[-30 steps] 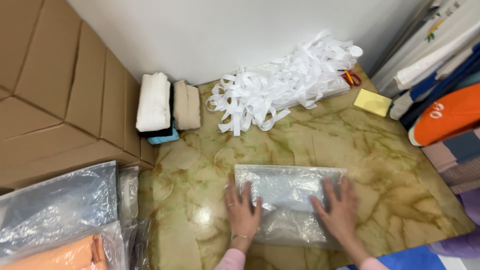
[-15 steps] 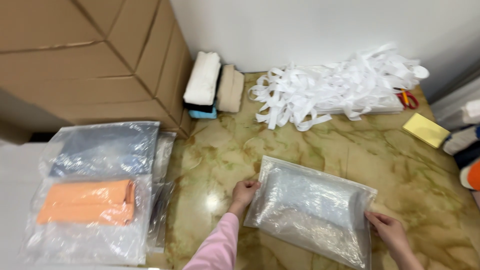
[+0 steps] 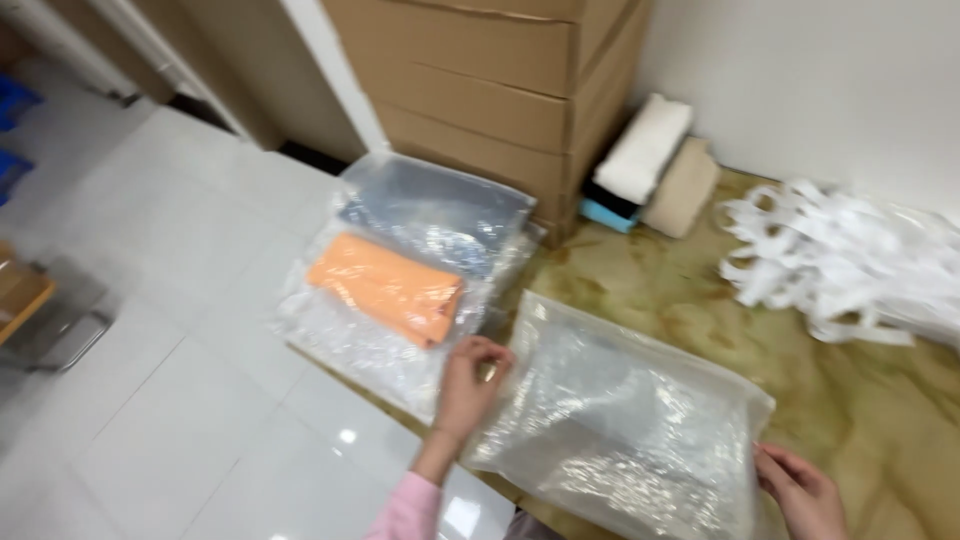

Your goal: The person places folded clothes into clear plastic bags on a marble-patterned table. They handle several items, including an orange garment, a grey garment, and a beige garment, placing each into a bag and smoothing the plastic. The person also handles a pile of white ribbons and a stack of empty bags.

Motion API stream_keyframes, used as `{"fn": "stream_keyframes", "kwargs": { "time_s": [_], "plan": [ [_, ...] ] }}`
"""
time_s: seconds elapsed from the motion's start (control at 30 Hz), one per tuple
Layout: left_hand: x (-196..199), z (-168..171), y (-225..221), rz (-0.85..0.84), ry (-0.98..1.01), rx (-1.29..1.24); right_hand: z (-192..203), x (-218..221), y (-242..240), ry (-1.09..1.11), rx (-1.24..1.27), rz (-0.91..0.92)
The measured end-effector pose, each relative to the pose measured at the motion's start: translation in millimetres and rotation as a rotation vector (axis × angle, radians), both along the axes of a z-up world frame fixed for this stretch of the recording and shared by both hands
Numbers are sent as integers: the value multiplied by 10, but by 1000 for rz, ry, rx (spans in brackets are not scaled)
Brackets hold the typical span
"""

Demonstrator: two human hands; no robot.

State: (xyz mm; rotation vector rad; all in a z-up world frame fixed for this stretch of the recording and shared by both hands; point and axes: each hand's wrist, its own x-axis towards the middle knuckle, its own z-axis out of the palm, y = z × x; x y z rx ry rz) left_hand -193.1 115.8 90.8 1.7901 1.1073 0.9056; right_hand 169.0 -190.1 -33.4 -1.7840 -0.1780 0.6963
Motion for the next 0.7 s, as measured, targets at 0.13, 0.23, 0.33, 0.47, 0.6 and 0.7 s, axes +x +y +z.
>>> {"fn": "stream_keyframes", "kwargs": {
  "time_s": [0.13,0.23,0.33,0.47,0.6,0.7],
  "plan": [
    [-1042,719,658,208,143,-84,816,-661,1122,-36,106,287],
    [-1756,827,1458,273,242,26,1116,-1231,1943,-60,151,456],
    [-2225,982,2221,361,338,49,1455,-1962,2653,-77,278,535],
    [-2335,1210,2848,512,350,-158,1747,-2542,3298,-78,221,606],
    [-2373,645,3367,515,402,-202,1637,-2687,3601,1,88,549],
    [-2299,468,3393,500,348,-258,1606,-2647,3583,1,56,479]
  ]
}}
